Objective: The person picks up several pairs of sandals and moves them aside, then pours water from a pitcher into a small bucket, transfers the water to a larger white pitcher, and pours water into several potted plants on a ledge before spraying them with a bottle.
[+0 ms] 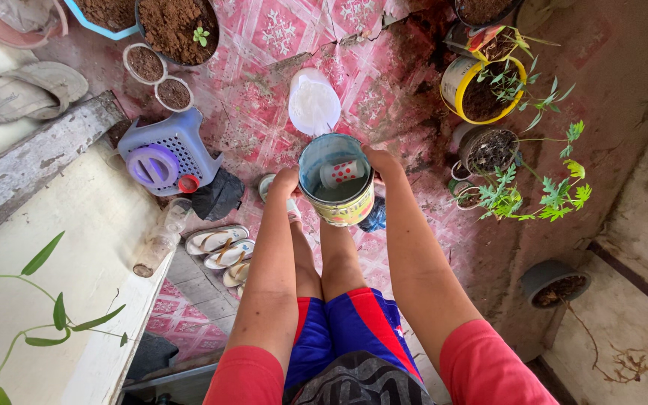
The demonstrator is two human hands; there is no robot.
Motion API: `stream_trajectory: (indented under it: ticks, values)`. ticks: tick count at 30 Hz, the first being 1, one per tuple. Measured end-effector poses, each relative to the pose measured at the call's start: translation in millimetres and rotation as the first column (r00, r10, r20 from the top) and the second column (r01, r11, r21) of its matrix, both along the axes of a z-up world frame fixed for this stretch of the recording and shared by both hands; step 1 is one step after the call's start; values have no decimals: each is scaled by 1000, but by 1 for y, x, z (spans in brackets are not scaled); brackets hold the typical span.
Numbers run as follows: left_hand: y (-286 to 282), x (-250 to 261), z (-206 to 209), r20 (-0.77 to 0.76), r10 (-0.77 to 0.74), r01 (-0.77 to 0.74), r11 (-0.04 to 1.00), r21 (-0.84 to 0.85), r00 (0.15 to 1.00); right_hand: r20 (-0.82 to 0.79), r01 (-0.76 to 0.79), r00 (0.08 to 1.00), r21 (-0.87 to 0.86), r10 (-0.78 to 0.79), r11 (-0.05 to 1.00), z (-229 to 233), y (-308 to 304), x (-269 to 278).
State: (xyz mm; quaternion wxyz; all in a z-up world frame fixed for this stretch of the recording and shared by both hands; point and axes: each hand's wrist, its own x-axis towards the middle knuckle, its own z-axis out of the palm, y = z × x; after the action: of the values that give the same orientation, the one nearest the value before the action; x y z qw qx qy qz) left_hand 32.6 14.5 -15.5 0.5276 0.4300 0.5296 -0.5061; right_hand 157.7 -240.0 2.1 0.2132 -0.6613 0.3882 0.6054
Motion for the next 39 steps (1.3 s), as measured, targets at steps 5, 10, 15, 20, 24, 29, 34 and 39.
stream_trajectory:
  ticks: [5, 10, 15, 20, 24, 29, 34, 39]
  values:
    - [0, -1, -1, 3, 114, -114, 993, -26, 993, 33, 4, 999, -6, -4, 1000, -2, 1, 2]
    - [0, 2, 2, -22, 172, -172, 985, -8, 985, -23, -6, 1000, 9, 6, 1000, -6, 1, 2]
    - [3, 6, 6, 2, 165, -164, 984, -72, 986, 6, 25, 1000, 67, -25, 997, -1, 6, 0]
    - [9, 10, 9, 21, 32, -31, 998, -62, 999, 80, 122, 987, 182, -138, 976, 11, 14, -3]
    - [16, 13, 11, 71, 21, -16, 998, -67, 997, 28, 115, 993, 105, -118, 988, 13, 15, -8]
    - [24, 13, 11, 149, -18, 26, 998, -53, 989, 103, 144, 982, 153, -160, 978, 14, 10, -17]
    - [32, -2, 10, 207, 17, -13, 1000, -23, 978, 176, 242, 946, 173, -271, 955, 25, 8, -39]
    - [52, -43, 15, 430, -259, 172, 958, 230, 865, 296, 236, 905, 252, -307, 939, 34, 21, -87]
